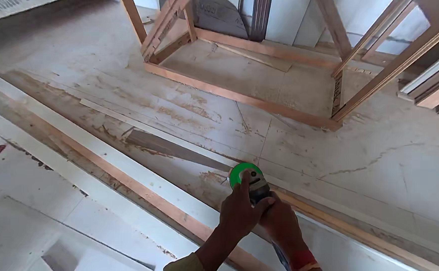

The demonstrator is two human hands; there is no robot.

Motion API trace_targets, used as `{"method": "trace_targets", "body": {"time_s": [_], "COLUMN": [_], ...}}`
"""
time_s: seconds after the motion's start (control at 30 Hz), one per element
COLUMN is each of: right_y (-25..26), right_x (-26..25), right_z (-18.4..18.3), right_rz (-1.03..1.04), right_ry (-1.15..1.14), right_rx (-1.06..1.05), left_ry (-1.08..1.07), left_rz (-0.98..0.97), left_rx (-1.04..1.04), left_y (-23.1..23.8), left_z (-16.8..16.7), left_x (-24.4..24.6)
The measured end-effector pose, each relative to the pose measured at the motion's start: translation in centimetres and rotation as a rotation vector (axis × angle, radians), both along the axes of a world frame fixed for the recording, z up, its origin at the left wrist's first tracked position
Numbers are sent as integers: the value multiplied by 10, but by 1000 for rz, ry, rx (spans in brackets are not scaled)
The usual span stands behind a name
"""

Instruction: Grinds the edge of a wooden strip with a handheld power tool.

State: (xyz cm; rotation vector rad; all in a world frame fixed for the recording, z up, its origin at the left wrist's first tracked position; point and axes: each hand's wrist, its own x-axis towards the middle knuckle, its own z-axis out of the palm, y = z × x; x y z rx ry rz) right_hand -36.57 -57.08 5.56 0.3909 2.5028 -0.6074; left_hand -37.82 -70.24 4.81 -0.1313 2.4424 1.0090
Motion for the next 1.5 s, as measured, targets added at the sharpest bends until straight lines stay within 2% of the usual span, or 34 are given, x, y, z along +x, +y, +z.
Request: {"method": "trace_targets", "body": {"time_s": [0.2, 0.57, 0.63, 0.73, 0.8, 0.87, 0.97, 1.07, 1.2, 1.33, 1.5], "right_y": [-13, -13, -7, 16, 41, 64, 90, 104, 115, 125, 138], "right_x": [2, 6, 9, 25, 34, 40, 52, 70, 93, 118, 151], "right_z": [-10, -11, -11, -6, -3, 1, 3, 5, 8, 8, 14], "right_rz": [-13, 4, -30, -125, -199, -271, -344, -394, -476, -570, -775], "right_ry": [16, -117, -75, 100, 191, 200, 215, 209, 175, 174, 200], "right_rx": [-37, 3, -28, -69, -69, -74, -61, -36, -58, -87, -83], "left_ry": [-53, -85, -13, 290, 381, 347, 361, 365, 227, 257, 223], "left_rz": [1, -48, -52, 36, 114, 136, 48, -28, -332, -473, -525], "left_rx": [-102, -112, -50, 101, 56, -52, -94, -93, -153, -163, -205], "left_y": [-7, -2, -6, -26, -48, -67, -67, -54, -51, -57, -73], "left_z": [-5, -10, -12, -32, -54, -73, -77, -72, -89, -101, -94], "left_x": [-9, -2, 1, 27, 43, 45, 18, -40, -105, -111, -83]}}
